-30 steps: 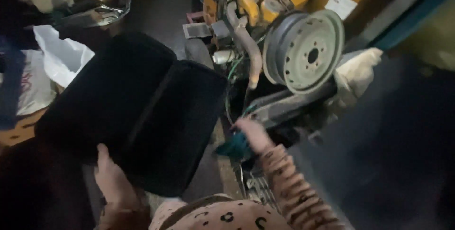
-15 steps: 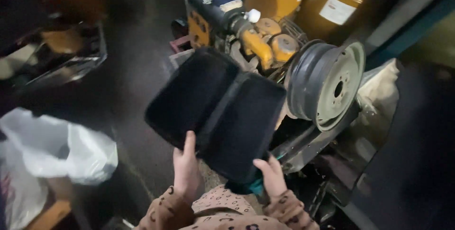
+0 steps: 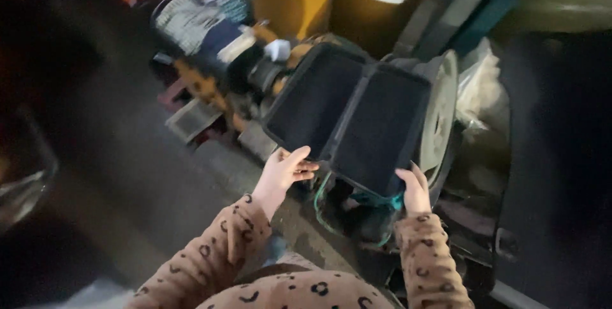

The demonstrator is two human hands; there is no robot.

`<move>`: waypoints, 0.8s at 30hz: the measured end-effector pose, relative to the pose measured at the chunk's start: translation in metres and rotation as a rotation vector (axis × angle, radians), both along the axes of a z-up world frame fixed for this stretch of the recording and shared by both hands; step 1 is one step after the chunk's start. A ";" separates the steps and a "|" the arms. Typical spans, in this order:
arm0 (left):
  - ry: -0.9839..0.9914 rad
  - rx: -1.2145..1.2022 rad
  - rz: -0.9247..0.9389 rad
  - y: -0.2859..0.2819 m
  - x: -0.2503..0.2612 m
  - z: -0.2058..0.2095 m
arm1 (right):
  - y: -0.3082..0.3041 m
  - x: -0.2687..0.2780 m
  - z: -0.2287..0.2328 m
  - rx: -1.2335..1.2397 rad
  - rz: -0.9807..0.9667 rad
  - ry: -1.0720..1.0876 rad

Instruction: The person cleans a small tool case using a cloth, then picks up and examines several metal pins by hand.

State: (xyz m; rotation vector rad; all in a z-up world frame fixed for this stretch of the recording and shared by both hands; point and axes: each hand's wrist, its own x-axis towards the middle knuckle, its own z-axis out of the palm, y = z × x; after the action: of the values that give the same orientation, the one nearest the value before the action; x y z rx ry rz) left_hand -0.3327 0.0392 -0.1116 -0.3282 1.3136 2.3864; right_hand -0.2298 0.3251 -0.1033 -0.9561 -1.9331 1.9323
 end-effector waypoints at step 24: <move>-0.239 -0.213 -0.396 0.011 -0.120 0.053 | -0.019 -0.092 0.048 0.278 -0.159 -0.224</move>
State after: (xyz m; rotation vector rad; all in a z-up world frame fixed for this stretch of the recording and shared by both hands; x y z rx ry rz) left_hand -0.4528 0.0505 -0.0586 -0.3624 1.3744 1.8281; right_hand -0.3220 0.3064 -0.0549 -1.2412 -2.1018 1.4760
